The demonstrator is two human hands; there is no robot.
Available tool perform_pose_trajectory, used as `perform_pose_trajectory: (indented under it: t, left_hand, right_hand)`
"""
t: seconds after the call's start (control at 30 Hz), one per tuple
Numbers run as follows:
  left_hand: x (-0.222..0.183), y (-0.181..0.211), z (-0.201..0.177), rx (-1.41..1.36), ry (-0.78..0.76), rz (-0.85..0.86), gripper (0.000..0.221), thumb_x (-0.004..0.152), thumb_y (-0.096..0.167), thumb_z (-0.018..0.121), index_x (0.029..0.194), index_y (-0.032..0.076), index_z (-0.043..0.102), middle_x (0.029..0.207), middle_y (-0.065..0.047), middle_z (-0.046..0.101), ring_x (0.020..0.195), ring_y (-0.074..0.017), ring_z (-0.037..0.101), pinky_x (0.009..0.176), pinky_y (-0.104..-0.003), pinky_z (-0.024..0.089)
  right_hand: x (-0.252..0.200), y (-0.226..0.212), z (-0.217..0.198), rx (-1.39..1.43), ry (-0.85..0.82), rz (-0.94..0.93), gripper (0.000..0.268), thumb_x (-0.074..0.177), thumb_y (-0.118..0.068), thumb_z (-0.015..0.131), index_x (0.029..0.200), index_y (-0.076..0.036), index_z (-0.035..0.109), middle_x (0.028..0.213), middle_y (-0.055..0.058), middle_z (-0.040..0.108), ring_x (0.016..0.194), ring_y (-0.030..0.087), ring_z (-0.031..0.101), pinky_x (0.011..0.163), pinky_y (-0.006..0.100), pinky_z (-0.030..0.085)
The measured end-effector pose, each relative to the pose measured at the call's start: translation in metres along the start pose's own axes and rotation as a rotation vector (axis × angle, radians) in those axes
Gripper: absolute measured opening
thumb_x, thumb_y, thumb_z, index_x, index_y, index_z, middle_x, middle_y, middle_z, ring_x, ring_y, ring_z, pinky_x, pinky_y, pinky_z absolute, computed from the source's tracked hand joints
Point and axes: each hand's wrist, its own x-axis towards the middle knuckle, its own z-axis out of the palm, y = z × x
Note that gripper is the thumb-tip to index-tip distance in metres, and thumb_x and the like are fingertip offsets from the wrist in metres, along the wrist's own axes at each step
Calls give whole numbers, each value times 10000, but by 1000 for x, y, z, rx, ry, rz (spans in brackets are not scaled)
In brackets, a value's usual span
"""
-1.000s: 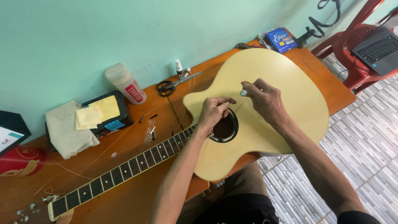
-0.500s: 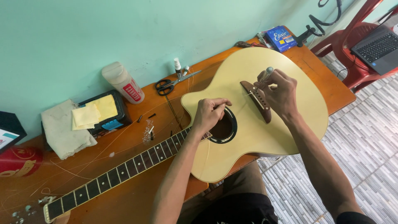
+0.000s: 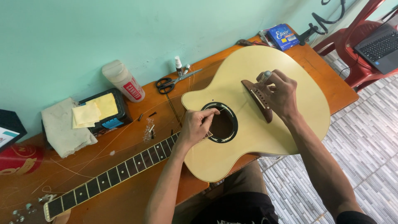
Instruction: Removing bridge pins from an acoustic guitar using a bridge pin puller tool.
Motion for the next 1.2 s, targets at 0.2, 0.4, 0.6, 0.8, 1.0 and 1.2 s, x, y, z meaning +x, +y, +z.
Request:
perform_pose_trajectory:
  t: [0.2,0.4,0.6,0.8,1.0,1.2]
  left_hand:
    - [1,-22,5,-29,11,-11,248,930,25,588,1057,66,796,967,-121,795,1034,-346,712,844,-422,588]
    - [0,-18,3,-59,19,-39,264,920,13,564,1011,75,805,774,-108,776,927,-249,751,821,-365,588]
    - [1,-20,3,-60,15,-51,254,920,11,573,1011,80,801,823,-129,781,971,-304,734,794,-381,584]
    - [1,-15,1,-44,19,-61,263,913,14,566,995,93,804,720,-114,756,820,-220,764,748,-349,580]
    - [1,-11,0,-58,19,-57,245,908,1,576,1001,51,798,797,-153,773,879,-329,759,752,-391,584]
    - [-3,-8,-1,-97,48,-72,257,901,-4,564,962,65,803,535,-94,649,605,-97,594,657,-309,548]
  right_hand:
    - [8,-25,1,-34,-34,-94,53,952,10,778,948,5,726,789,136,630,694,340,712,596,456,629]
    - [0,-14,5,-133,-38,-141,74,965,-48,790,953,-19,724,758,116,587,616,311,673,549,415,620]
    - [-8,9,7,0,1,-54,125,903,-2,827,983,-81,772,805,80,643,684,284,700,621,373,610]
    - [-10,10,6,-46,-3,-73,132,903,-27,839,989,-100,769,793,77,636,657,301,683,591,391,610]
    - [-8,0,9,-72,5,-126,86,951,-38,814,981,-102,765,787,72,622,656,277,686,568,405,609]
    - [-16,-35,23,-194,-8,-209,103,984,-36,696,991,-123,752,802,86,598,632,312,663,566,430,589]
